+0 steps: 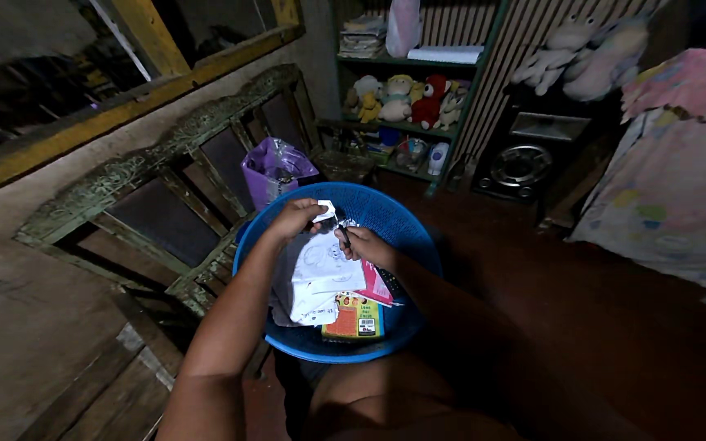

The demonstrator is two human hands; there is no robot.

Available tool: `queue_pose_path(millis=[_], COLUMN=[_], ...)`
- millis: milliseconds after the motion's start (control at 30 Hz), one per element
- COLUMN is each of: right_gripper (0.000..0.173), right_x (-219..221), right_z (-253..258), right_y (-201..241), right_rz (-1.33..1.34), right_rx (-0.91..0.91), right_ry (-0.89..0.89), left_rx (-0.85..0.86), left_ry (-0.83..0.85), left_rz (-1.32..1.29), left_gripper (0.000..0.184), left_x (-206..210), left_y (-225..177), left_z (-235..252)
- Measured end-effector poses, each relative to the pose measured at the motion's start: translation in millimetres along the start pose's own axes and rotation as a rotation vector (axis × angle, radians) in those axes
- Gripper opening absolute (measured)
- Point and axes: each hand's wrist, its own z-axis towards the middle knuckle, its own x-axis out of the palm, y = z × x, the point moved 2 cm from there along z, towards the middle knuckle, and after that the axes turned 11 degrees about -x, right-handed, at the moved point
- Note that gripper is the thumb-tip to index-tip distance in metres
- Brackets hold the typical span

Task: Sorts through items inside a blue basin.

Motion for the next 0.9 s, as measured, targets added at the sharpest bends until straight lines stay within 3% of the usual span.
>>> queue_pose_path(millis=[267,533,900], right_gripper=[0.041,0.052,0.043], right_x=[0.6,0.3,-1.1], right_z=[-0.6,-1.9,-1.9], right_y=[6.4,1.1,8.5], right_rz=[-0.040,-0.003,-0.039], right_rx=[-0.004,-0.006,0.001], right_ry=[0.008,0.007,0.012], left_rx=[-0.017,-0.052,-0.063], left_ry=[0.003,0.069,0.016], left_rz=[-0.023,0.016,0.008], left_gripper=[0.021,0.021,0.023], left_x=[-2.6,-0.7,-0.9], left_y=[-0.1,-0.3,0.0], left_z=[0.7,-2.6,-1.4])
